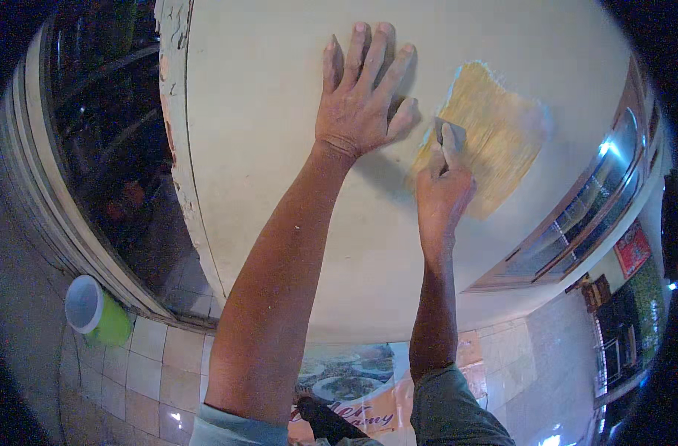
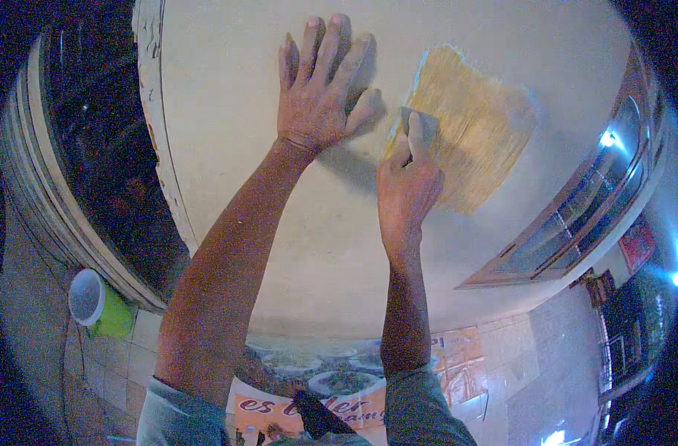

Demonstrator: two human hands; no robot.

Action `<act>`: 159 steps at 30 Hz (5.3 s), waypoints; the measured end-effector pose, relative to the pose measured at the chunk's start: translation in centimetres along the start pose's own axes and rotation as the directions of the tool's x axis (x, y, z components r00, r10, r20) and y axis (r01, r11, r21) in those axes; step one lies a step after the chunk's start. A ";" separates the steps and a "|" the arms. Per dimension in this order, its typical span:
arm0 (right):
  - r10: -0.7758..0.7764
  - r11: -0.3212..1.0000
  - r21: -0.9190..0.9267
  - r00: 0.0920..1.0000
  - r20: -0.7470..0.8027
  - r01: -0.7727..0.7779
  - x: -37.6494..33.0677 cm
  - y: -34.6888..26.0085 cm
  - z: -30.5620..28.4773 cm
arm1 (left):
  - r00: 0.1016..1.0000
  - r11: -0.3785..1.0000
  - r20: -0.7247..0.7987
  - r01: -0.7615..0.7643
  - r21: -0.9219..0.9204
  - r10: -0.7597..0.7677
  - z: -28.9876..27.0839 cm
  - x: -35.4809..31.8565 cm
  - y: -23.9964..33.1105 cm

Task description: Scraping a patch of yellow filler or old paint from a white wall using a putty knife.

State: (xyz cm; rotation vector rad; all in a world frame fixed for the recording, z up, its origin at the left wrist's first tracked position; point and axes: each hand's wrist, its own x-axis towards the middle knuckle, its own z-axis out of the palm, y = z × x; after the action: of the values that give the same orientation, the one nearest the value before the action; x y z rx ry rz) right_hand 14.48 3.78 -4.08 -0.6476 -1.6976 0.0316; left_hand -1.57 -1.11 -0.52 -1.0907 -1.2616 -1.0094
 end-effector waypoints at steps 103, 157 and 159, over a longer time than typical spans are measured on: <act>0.144 0.981 0.103 0.971 0.190 -0.166 -17.1 6.6 3.3 | 0.966 0.981 -0.174 -0.185 0.058 0.192 1.5 0.5 -1.9; 0.163 0.906 0.369 0.975 0.150 -0.208 -10.9 4.4 2.6 | 0.896 0.971 0.392 0.138 0.198 -0.207 -2.9 -13.9 4.8; 0.165 0.908 0.369 0.978 0.125 -0.200 -10.1 4.1 2.8 | 0.869 0.974 0.456 0.112 0.197 -0.192 -3.3 -14.5 5.7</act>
State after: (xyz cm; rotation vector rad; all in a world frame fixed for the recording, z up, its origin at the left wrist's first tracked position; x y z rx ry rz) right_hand 14.38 3.82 -15.35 -0.5138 -1.6508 0.5203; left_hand 3.86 -3.41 -15.32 -1.1607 -1.8199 -0.7543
